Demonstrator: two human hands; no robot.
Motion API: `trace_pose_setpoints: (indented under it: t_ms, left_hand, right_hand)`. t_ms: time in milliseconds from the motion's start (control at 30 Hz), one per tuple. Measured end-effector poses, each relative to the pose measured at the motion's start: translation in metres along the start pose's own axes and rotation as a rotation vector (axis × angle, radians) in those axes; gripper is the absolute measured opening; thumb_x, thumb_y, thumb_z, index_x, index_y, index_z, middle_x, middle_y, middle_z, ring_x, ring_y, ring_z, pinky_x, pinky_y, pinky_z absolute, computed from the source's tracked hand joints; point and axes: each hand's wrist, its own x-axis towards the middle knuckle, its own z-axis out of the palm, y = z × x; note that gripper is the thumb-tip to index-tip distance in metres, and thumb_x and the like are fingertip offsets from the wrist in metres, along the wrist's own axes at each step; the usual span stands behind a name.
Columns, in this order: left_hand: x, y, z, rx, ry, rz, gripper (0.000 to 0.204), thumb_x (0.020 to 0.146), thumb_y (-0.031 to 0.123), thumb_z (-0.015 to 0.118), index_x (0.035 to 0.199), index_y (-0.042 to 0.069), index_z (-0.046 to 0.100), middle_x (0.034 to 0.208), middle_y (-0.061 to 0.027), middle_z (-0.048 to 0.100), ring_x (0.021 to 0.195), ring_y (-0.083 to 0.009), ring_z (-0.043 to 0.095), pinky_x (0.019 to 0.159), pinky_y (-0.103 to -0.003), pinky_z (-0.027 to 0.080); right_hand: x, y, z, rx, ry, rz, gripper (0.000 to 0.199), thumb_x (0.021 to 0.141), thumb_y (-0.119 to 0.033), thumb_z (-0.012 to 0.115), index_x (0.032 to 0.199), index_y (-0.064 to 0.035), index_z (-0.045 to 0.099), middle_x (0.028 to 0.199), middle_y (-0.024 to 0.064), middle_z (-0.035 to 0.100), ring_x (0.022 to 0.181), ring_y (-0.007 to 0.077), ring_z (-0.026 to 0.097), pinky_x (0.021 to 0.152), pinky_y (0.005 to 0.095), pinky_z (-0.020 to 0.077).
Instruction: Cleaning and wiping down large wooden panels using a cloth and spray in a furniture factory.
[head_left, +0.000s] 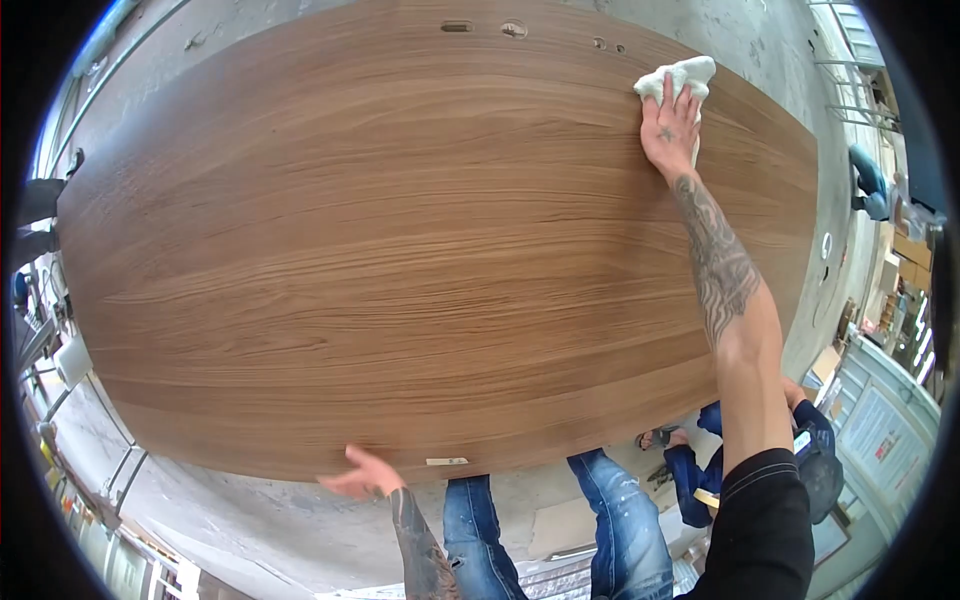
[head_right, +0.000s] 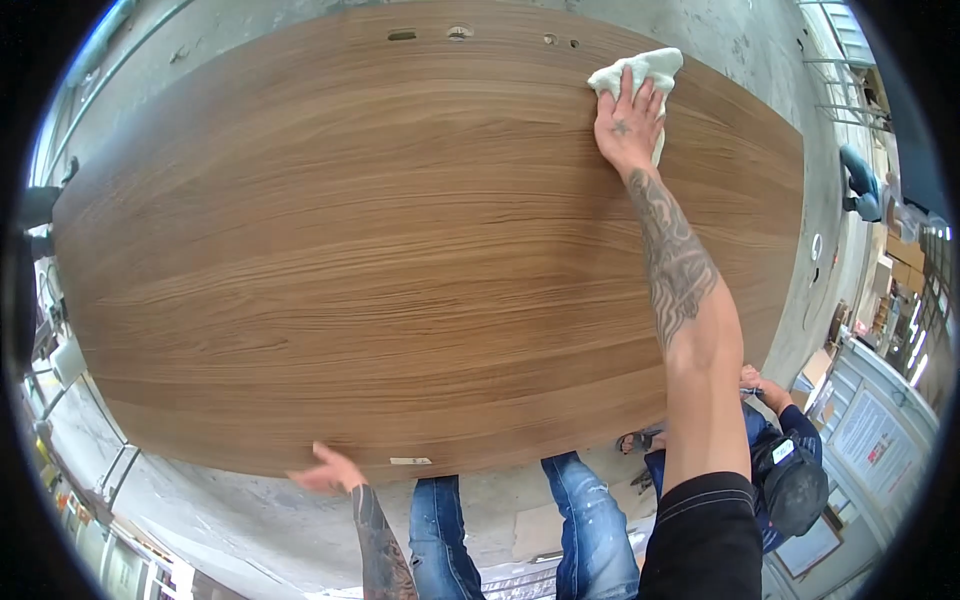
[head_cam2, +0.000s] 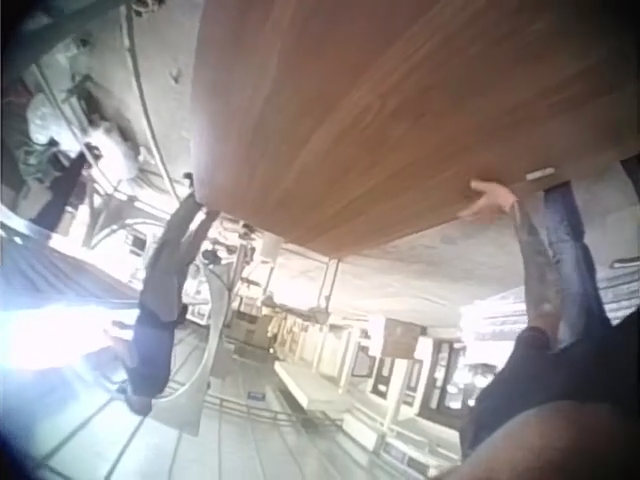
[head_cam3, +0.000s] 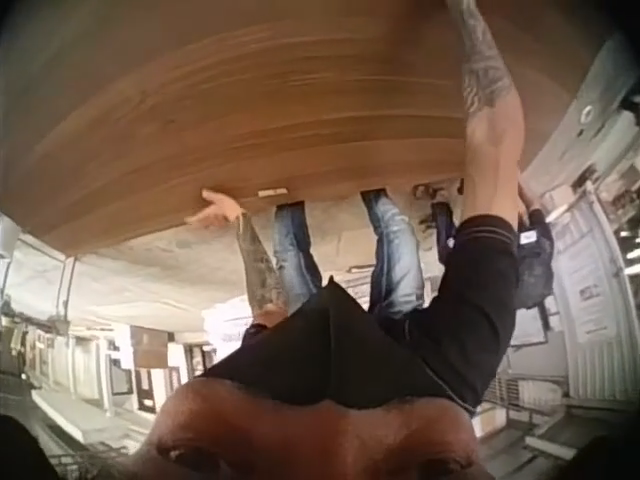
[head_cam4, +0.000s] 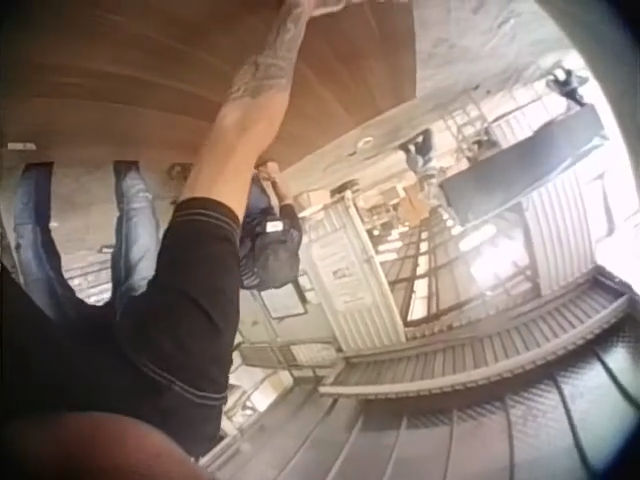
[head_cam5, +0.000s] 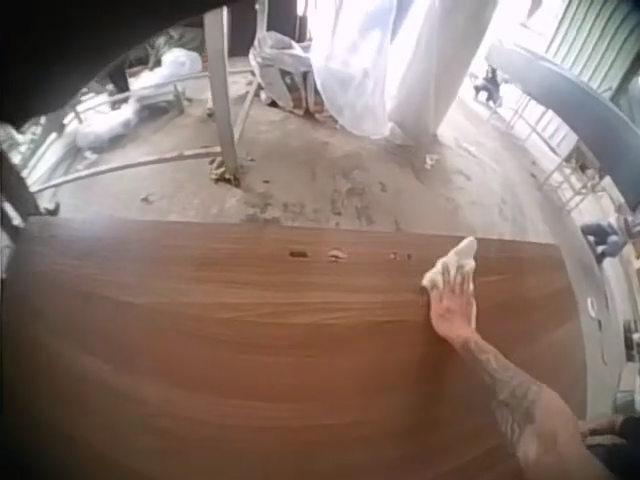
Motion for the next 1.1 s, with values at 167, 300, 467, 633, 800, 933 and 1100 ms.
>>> trace_pose_setpoints:
  t_ms: [167, 300, 467, 633, 800, 933, 1100]
  left_hand:
    - [0.006, 0.315, -0.046, -0.092, -0.497, 0.867, 0.129, 0.060, 0.051, 0.090, 0.158, 0.012, 0.016, 0.162, -0.0215, 0.012, 0.147, -0.0453, 0.014, 0.112, -0.069, 0.019]
    - [0.015, 0.448, -0.043, 0.200, -0.845, 0.678, 0.150, 0.051, 0.059, 0.092, 0.159, 0.017, -0.004, 0.163, -0.0254, -0.008, 0.147, -0.0552, -0.004, 0.112, -0.073, 0.010]
    - [0.025, 0.435, -0.025, 0.197, -0.812, 0.729, 0.162, 0.048, 0.057, 0.094, 0.155, 0.018, -0.020, 0.155, -0.0298, -0.029, 0.138, -0.0628, -0.023, 0.108, -0.077, 0.004]
    - [0.008, 0.434, -0.030, 0.101, -0.840, 0.752, 0.162, 0.047, 0.055, 0.095, 0.156, 0.016, -0.019, 0.155, -0.0312, -0.028, 0.138, -0.0630, -0.024, 0.104, -0.080, 0.001]
    - [0.022, 0.431, -0.030, 0.151, -0.909, 0.727, 0.161, 0.049, 0.056, 0.094, 0.156, 0.015, -0.019, 0.154, -0.0317, -0.030, 0.137, -0.0622, -0.027, 0.104, -0.080, -0.002]
    - [0.016, 0.430, -0.029, 0.119, -0.892, 0.733, 0.160, 0.050, 0.058, 0.093, 0.156, 0.014, -0.019, 0.154, -0.0319, -0.032, 0.137, -0.0619, -0.028, 0.104, -0.079, -0.002]
    - [-0.007, 0.447, -0.024, 0.117, -0.812, 0.756, 0.163, 0.046, 0.058, 0.094, 0.156, 0.014, -0.017, 0.157, -0.0305, -0.024, 0.140, -0.0625, -0.019, 0.107, -0.078, 0.005]
  right_hand:
    - [-0.026, -0.169, -0.083, 0.373, -0.103, -0.626, 0.061, 0.096, -0.043, 0.051, 0.147, -0.0112, 0.043, 0.155, 0.0191, 0.036, 0.147, 0.0294, 0.027, 0.121, 0.0527, 0.0165]
    - [0.019, -0.250, -0.148, 0.895, -0.214, -0.853, 0.055, 0.097, -0.036, 0.044, 0.148, -0.0192, 0.043, 0.160, 0.0145, 0.029, 0.149, 0.0318, 0.024, 0.121, 0.0519, 0.0165]
    - [0.081, -0.056, -0.049, 0.505, -0.006, -0.673, 0.052, 0.092, -0.023, 0.051, 0.140, -0.0062, 0.049, 0.149, 0.0181, 0.043, 0.143, 0.0396, 0.031, 0.119, 0.0493, 0.0256]
    - [0.100, 0.081, -0.027, 0.344, -0.358, -0.596, 0.067, 0.094, -0.016, 0.050, 0.157, -0.0153, 0.028, 0.164, 0.0148, 0.017, 0.150, 0.0355, 0.018, 0.122, 0.0472, 0.0191]
    - [0.142, -0.159, -0.079, 0.523, -0.274, -0.895, 0.070, 0.088, -0.013, 0.054, 0.155, -0.0217, 0.033, 0.156, 0.0147, 0.033, 0.143, 0.0352, 0.031, 0.119, 0.0514, 0.0228]
    - [0.170, -0.306, -0.116, 0.764, -0.442, -1.068, 0.060, 0.093, -0.021, 0.047, 0.152, -0.0233, 0.037, 0.150, 0.0141, 0.043, 0.138, 0.0320, 0.039, 0.117, 0.0491, 0.0251]
    - [0.154, -0.346, -0.121, 0.790, -0.271, -0.941, 0.058, 0.094, -0.026, 0.045, 0.152, -0.0225, 0.038, 0.156, 0.0132, 0.037, 0.143, 0.0300, 0.034, 0.116, 0.0454, 0.0245]
